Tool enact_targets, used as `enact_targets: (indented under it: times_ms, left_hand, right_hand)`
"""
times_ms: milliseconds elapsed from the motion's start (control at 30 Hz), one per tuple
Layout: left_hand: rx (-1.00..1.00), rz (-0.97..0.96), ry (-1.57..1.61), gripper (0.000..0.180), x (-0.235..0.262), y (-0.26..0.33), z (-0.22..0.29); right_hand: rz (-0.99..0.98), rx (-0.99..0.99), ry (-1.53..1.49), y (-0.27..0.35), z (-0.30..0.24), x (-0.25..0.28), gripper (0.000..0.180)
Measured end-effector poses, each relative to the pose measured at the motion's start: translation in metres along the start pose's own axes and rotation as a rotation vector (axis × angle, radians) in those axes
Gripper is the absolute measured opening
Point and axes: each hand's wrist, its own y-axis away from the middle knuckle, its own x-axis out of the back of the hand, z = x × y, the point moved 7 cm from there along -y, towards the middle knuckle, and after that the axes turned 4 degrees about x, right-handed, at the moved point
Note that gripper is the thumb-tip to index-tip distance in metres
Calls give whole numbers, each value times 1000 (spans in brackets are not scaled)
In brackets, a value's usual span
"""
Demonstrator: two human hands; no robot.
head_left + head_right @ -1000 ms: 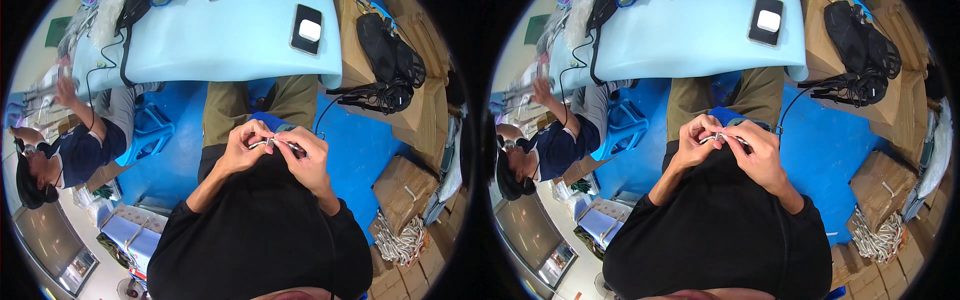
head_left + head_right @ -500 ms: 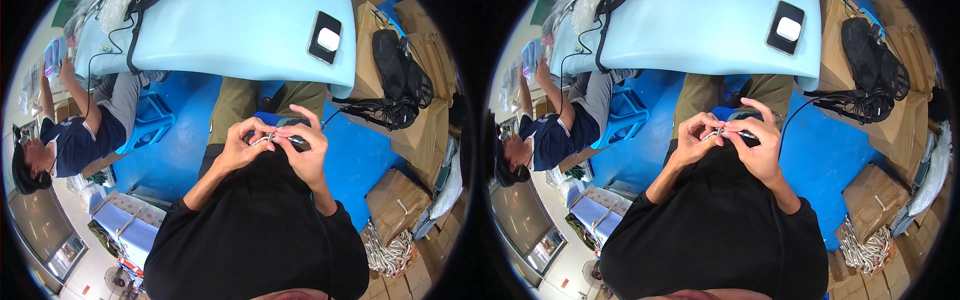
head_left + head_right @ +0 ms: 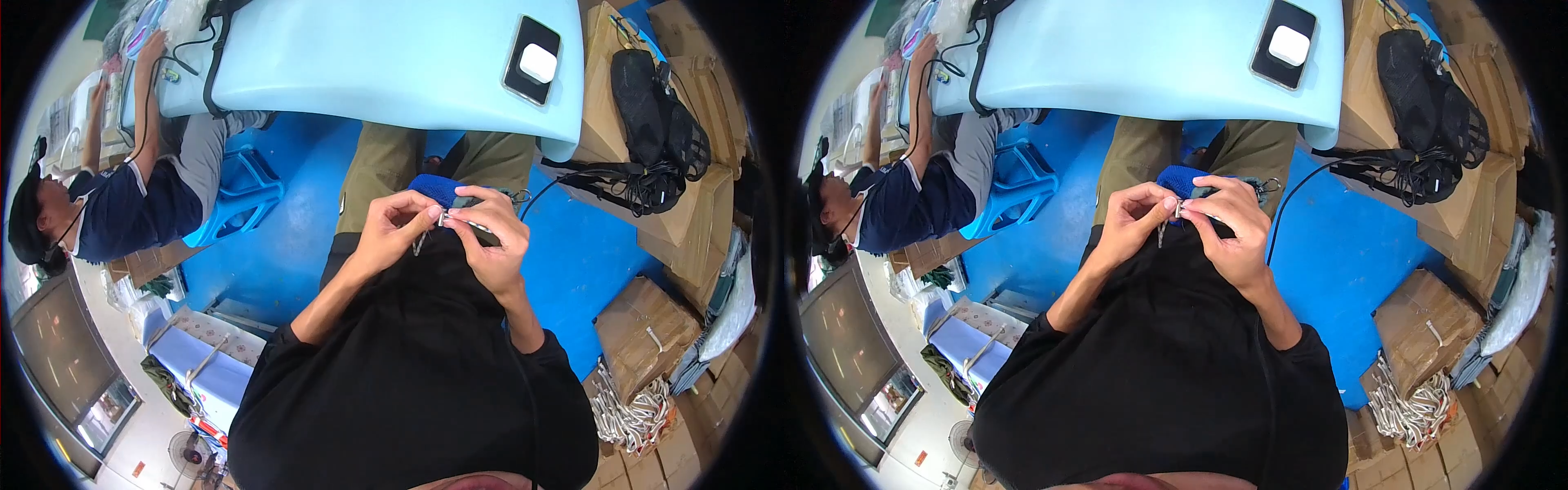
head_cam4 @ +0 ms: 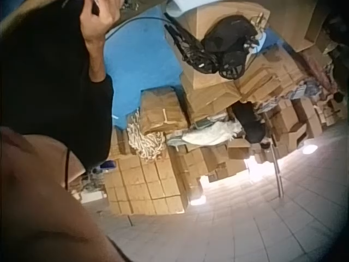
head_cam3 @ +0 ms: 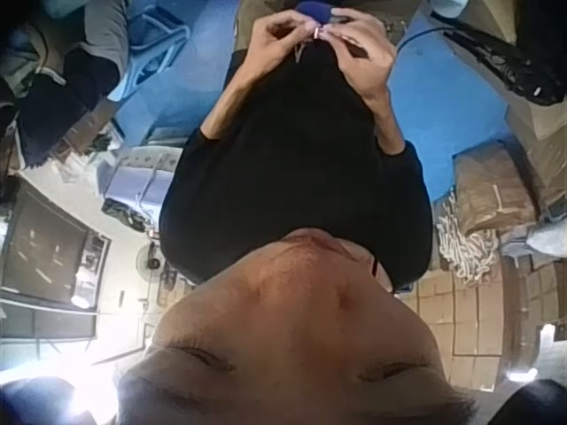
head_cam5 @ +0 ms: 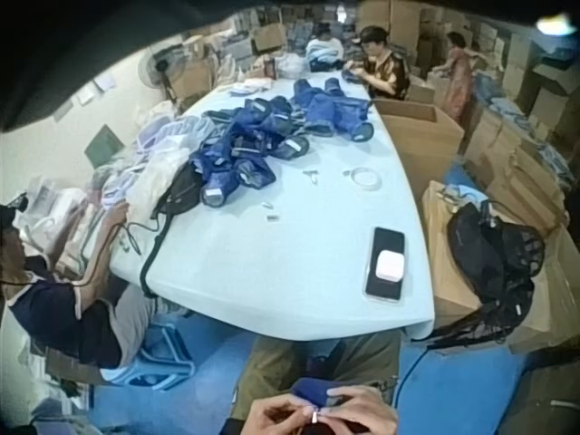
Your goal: Attaching metal clips and rings to blue textile pouches in a production line setting.
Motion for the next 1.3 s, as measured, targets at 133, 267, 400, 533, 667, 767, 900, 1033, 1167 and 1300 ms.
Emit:
enact_targets:
  times_ms: [133,267,400,533,667,767,900,1033,1167,1300]
  left_hand:
    - [-20,-48,-35,14,-2,-1,1]
    - [11,-49,23,14,-14,1,6]
    - [-58,-4,-147,15,-17,5,11]
    - [-57,-43,-145,17,-17,9,8]
    - [-55,2,-127,17,-20,9,11]
    - [-120,-23,-217,17,-20,9,17]
    - [-103,-1,-207,16,-22,8,17]
    - [-91,16,-227,14,-22,9,14]
    - [-122,33,-198,13,-23,12,11]
    - [-112,58,-202,13,-26,11,11]
  right_hand:
    - [-44,15,30,-2,-6,-2,22]
    - [-86,30,57,-5,-13,-4,27]
    - [-80,26,2,1,-6,-7,31]
    - [-157,38,4,-4,-13,-6,32]
    - [-214,87,30,-6,-15,-7,34]
    - [-250,105,57,-10,-19,-7,34]
    - [-270,207,161,-5,-26,-10,31]
    - [-296,262,158,2,-20,-11,27]
    - [-314,329,103,3,-20,-11,35]
    - [-314,319,69,1,-18,-8,30]
